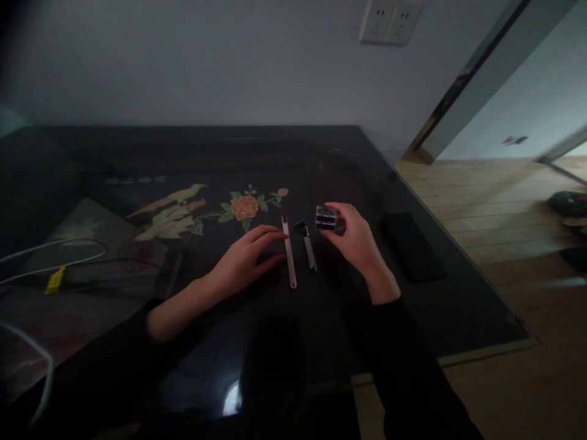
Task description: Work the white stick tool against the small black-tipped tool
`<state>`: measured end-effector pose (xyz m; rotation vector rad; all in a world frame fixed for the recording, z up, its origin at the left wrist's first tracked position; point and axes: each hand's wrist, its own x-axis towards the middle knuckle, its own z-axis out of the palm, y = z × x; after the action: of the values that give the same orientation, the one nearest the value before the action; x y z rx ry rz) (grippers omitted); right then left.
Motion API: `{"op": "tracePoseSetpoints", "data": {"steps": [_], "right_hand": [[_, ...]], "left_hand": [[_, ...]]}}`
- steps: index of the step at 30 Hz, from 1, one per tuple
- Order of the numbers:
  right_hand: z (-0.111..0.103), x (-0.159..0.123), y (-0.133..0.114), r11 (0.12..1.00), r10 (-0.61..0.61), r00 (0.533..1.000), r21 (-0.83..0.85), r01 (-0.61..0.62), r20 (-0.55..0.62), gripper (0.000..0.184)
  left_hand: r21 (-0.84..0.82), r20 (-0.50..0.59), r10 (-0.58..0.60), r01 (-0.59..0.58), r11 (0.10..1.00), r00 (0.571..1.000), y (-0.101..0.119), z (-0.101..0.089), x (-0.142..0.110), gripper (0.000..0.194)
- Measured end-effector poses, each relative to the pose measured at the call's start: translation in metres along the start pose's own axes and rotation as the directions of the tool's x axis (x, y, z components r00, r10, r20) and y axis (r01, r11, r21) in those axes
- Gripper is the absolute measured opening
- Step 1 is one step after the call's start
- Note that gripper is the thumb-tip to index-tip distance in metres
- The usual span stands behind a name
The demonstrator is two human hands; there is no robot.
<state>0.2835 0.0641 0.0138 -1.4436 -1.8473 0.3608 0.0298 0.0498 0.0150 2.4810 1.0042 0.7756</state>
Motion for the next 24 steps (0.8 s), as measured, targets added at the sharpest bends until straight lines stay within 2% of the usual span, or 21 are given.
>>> {"op": "tracePoseSetpoints", "data": {"steps": [5,10,13,17,24], "right_hand": [[-0.013,-0.001,0.031,0.998,0.051,0.991,-0.041,-0.046,0.124,0.051],[-0.014,-0.004,0.040,0.997,0.022,0.957,-0.083,0.002,0.290,0.045],[-0.012,-0.005,0.042,0.991,0.052,0.935,-0.131,-0.006,0.350,0.047],[-0.008,-0.006,0.040,0.982,0.097,0.916,-0.189,-0.024,0.389,0.050],[0.001,-0.006,0.035,0.976,0.072,0.923,-0.219,0.014,0.378,0.048]], "left_hand": [[0.042,0.071,0.093,-0.096,0.994,0.993,0.007,0.015,-0.006,0.030],[0.021,0.105,0.137,-0.140,0.990,0.985,0.011,0.030,-0.014,0.044],[0.045,0.141,0.118,-0.125,0.991,0.983,0.010,0.037,-0.017,0.052],[0.107,0.198,0.070,-0.093,0.990,0.978,0.010,0.039,-0.017,0.053],[0.206,0.190,0.090,-0.130,0.970,0.978,0.009,0.037,-0.017,0.052]]}}
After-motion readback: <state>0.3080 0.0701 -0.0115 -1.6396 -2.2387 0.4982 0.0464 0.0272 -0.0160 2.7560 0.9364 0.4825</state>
